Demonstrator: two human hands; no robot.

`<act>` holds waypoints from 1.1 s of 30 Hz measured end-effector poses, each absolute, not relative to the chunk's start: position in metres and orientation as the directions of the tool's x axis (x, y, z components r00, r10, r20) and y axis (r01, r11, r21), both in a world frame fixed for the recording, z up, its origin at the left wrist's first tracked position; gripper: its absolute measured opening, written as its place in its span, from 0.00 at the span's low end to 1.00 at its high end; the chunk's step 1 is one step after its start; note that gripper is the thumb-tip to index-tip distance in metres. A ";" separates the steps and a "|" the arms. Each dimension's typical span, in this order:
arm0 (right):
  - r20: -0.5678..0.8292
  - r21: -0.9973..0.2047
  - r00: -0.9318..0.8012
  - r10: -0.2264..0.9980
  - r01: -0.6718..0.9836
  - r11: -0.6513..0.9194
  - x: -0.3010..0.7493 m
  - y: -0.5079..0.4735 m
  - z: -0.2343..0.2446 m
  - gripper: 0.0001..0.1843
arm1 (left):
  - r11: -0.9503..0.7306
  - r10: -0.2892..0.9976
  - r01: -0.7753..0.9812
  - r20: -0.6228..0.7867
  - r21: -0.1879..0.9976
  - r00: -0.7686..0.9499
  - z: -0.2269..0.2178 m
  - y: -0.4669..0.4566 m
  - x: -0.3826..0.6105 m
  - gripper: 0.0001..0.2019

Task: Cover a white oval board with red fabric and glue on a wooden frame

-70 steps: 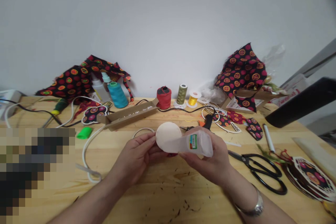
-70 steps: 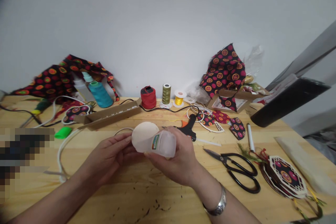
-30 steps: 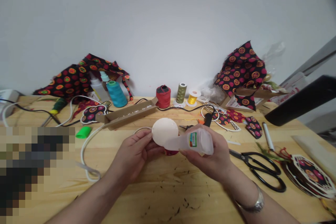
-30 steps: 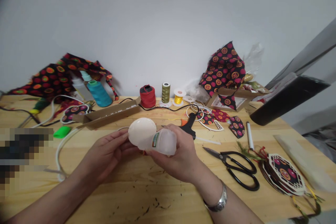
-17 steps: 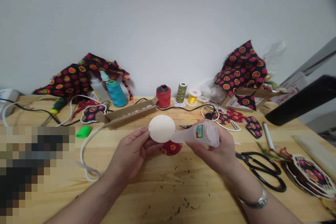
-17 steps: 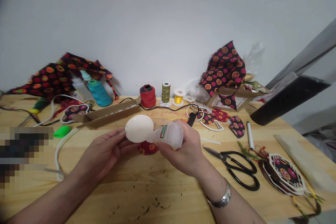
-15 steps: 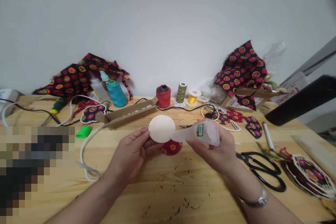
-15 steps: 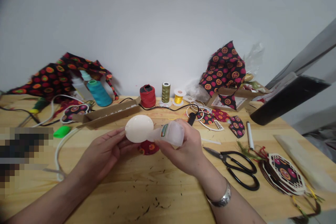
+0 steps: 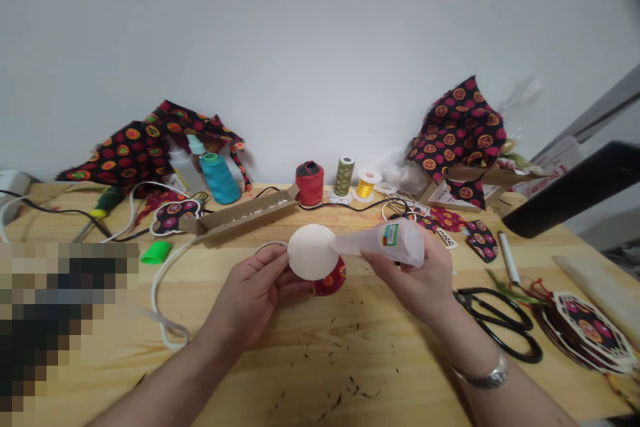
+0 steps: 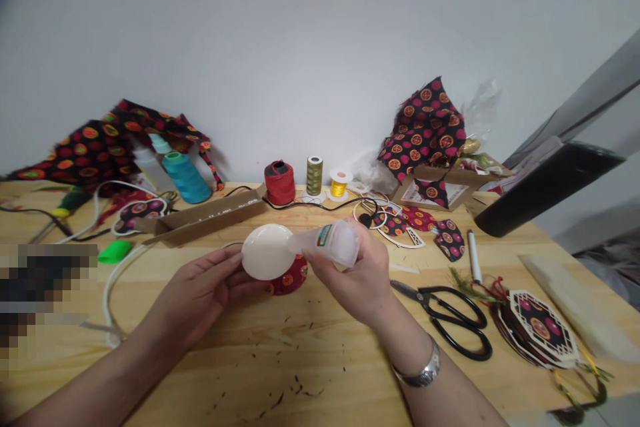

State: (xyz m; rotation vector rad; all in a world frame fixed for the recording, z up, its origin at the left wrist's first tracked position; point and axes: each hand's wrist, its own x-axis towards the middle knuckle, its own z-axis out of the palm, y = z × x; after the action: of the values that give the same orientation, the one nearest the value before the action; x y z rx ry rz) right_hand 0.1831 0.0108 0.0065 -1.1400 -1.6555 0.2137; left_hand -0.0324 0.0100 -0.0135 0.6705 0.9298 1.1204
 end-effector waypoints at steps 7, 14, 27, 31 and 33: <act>0.651 -0.647 0.058 0.757 0.564 0.513 0.183 0.011 0.006 0.11 | 0.359 0.931 -0.411 -0.287 0.838 0.227 -0.013 0.006 -0.028 0.08; 0.628 -0.684 0.020 0.778 0.492 0.539 0.180 0.008 0.004 0.10 | 0.361 0.922 -0.342 -0.278 0.868 0.268 -0.020 0.005 -0.028 0.10; 0.567 -0.729 -0.171 0.806 0.350 0.588 0.166 -0.002 0.006 0.15 | 0.421 0.894 -0.369 -0.310 0.829 0.323 -0.020 0.006 -0.029 0.09; 0.586 -0.709 -0.238 0.774 0.310 0.633 0.166 -0.004 0.007 0.14 | 0.418 0.897 -0.381 -0.309 0.825 0.314 -0.018 0.008 -0.030 0.08; 0.580 -0.705 -0.271 0.768 0.306 0.640 0.167 -0.005 0.008 0.14 | 0.404 0.905 -0.395 -0.296 0.825 0.306 -0.017 0.008 -0.029 0.08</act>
State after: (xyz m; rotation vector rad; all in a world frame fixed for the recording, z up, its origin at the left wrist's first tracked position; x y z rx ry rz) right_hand 0.1671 -0.0046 0.0075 -0.8562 -1.8496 0.5733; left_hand -0.0295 0.0080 -0.0166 0.7122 0.8617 0.9627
